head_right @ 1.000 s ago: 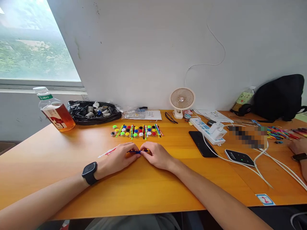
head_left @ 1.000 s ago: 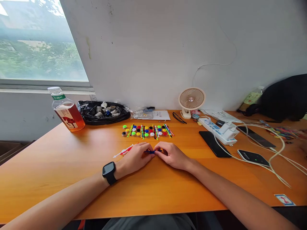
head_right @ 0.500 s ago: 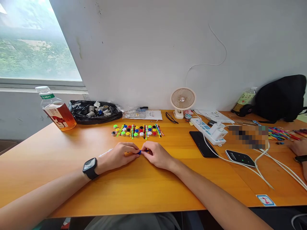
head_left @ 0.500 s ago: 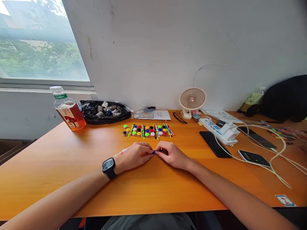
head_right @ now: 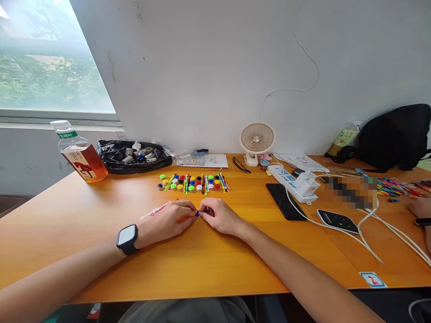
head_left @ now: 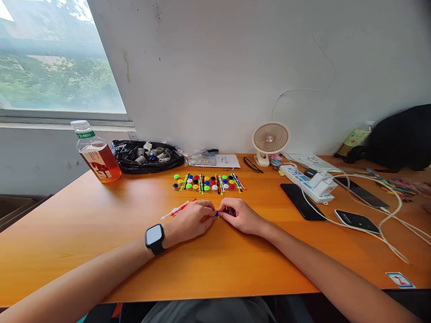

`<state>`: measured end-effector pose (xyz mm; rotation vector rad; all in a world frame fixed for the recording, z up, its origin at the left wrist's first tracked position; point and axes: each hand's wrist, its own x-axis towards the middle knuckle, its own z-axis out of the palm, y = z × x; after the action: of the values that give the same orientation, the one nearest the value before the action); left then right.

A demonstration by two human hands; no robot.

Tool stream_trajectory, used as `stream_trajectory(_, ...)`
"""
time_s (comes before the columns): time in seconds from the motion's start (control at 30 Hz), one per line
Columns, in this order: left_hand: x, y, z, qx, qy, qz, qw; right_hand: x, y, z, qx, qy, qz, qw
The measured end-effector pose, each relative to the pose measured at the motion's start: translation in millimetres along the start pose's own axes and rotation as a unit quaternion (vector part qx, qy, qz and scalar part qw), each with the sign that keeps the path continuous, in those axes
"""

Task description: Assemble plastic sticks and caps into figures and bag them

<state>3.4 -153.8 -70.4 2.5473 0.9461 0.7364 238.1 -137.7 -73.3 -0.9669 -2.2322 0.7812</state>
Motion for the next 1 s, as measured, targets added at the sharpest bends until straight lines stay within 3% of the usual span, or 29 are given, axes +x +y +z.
stream_trajectory(0.13,-1,2,0,0.022,0.029,0.026,0.999,1,-2,-3,0.003,0.007,0.021,1.000)
stream_trajectory(0.33,1,9,-15,0.054,0.205,0.033,0.977,3,-1,-11,0.075,0.067,0.068,0.993)
stream_trajectory(0.4,1,9,-20,0.071,0.232,0.019,0.970,4,0,-13,0.092,0.088,0.095,0.987)
stream_trajectory(0.67,0,5,-16,0.063,0.181,0.004,0.981,7,3,-15,0.100,0.118,0.110,0.982)
stream_trajectory(0.9,1,5,-18,0.073,0.206,-0.004,0.976,4,-9,-23,0.186,0.087,0.202,0.958)
stream_trajectory(1.0,1,4,-19,0.075,0.210,-0.009,0.975,3,-11,-26,0.199,0.104,0.195,0.955)
